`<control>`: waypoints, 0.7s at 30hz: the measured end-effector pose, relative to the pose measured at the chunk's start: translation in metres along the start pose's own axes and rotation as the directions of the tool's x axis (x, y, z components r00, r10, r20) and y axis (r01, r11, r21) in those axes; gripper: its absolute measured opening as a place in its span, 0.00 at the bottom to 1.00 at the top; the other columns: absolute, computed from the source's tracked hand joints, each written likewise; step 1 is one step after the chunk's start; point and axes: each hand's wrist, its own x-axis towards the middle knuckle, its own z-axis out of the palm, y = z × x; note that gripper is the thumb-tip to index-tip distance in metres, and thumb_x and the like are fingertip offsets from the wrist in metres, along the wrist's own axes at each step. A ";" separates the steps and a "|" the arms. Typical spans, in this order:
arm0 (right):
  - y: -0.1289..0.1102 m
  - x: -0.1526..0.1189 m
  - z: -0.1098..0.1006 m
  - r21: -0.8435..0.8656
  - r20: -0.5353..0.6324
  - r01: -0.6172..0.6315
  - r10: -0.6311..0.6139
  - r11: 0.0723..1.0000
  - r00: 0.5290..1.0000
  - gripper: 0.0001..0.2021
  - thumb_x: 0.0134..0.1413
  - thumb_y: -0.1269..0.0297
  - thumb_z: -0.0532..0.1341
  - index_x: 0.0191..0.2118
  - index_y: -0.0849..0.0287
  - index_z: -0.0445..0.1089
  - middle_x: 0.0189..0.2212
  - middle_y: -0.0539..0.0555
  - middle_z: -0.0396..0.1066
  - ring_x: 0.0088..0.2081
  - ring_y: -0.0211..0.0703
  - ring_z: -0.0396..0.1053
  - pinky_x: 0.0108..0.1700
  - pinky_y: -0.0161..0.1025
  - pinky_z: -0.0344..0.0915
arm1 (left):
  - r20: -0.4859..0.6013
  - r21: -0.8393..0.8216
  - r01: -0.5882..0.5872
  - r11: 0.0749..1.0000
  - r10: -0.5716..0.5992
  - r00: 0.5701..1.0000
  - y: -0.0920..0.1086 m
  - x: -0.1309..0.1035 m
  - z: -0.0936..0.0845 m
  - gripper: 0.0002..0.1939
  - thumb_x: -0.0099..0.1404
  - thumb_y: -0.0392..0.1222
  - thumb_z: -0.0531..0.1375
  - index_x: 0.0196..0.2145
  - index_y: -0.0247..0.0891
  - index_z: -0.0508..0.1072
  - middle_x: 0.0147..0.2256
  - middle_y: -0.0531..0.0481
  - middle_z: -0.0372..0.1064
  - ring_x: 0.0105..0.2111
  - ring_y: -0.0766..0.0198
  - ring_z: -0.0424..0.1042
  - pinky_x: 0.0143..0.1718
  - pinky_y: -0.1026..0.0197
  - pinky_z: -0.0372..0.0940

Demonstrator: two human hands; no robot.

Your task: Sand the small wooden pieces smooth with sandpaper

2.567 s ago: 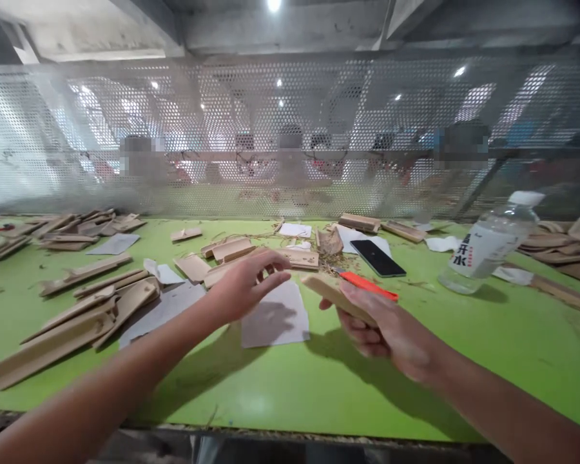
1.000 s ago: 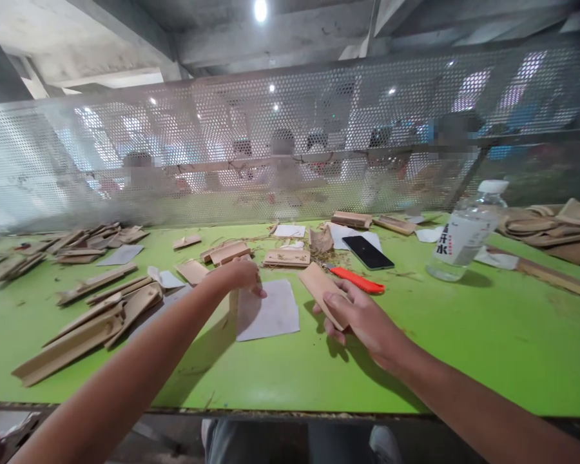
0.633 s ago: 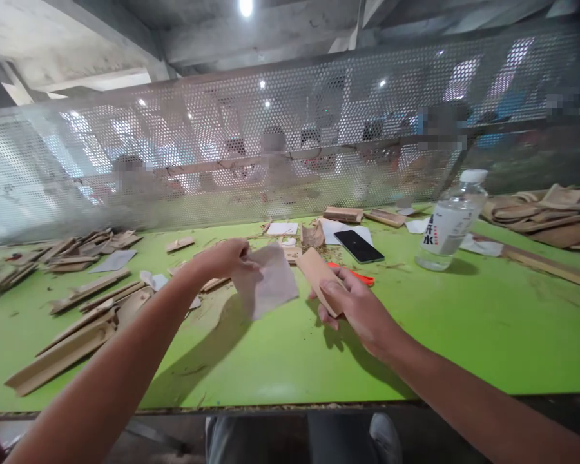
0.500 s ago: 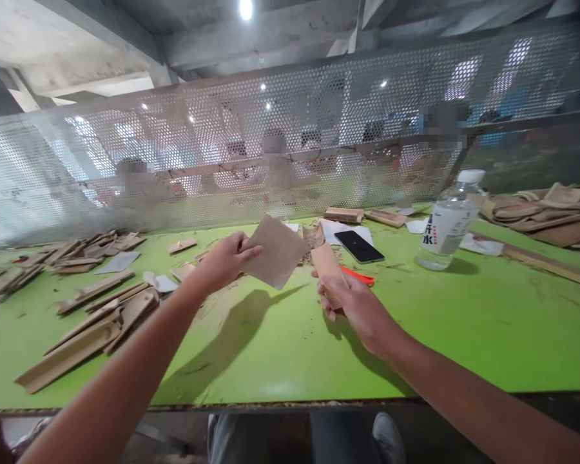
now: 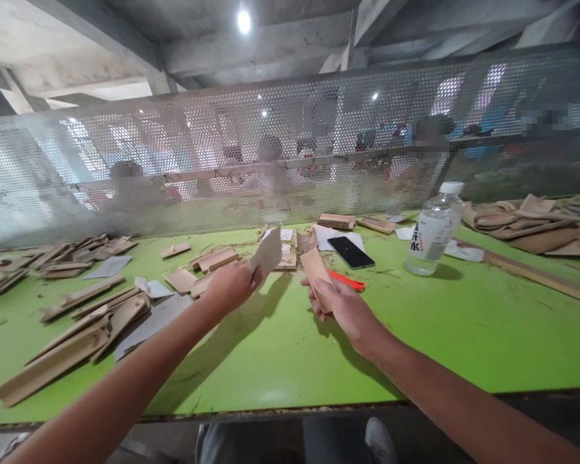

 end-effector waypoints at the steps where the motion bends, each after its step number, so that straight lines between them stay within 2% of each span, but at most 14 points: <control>1: -0.001 0.000 0.000 -0.001 0.000 0.003 -0.003 1.000 1.000 0.17 0.62 0.52 0.60 0.44 0.63 0.74 0.26 0.49 0.66 0.25 0.37 0.63 0.27 0.35 0.61 | 0.004 0.012 0.002 1.000 -0.002 1.000 0.002 0.001 0.002 0.19 0.73 0.47 0.63 0.58 0.37 0.71 0.56 0.42 0.71 0.50 0.52 0.75 0.49 0.45 0.74; 7: -0.001 -0.001 -0.002 -0.002 -0.002 0.013 -0.013 1.000 1.000 0.17 0.63 0.51 0.60 0.44 0.62 0.74 0.26 0.48 0.66 0.25 0.37 0.63 0.27 0.35 0.61 | 0.004 0.053 -0.013 0.998 0.013 1.000 0.004 0.003 0.005 0.20 0.73 0.47 0.63 0.58 0.37 0.71 0.56 0.42 0.71 0.50 0.52 0.75 0.49 0.45 0.74; 12: -0.001 -0.001 -0.002 0.003 0.001 0.005 -0.005 1.000 1.000 0.17 0.62 0.51 0.61 0.45 0.61 0.74 0.26 0.48 0.66 0.25 0.38 0.64 0.27 0.35 0.61 | 0.101 0.052 -0.059 0.997 0.054 0.993 0.000 0.002 -0.002 0.19 0.73 0.47 0.63 0.58 0.38 0.71 0.56 0.42 0.71 0.50 0.53 0.75 0.49 0.45 0.74; 21: 0.002 -0.001 -0.001 -0.003 0.006 -0.016 0.016 1.000 1.000 0.16 0.64 0.53 0.60 0.45 0.61 0.73 0.30 0.50 0.69 0.24 0.36 0.64 0.25 0.35 0.60 | 0.157 -0.056 0.051 0.997 -0.041 0.987 0.001 -0.007 0.005 0.19 0.73 0.47 0.63 0.58 0.38 0.71 0.56 0.42 0.71 0.50 0.53 0.75 0.49 0.45 0.74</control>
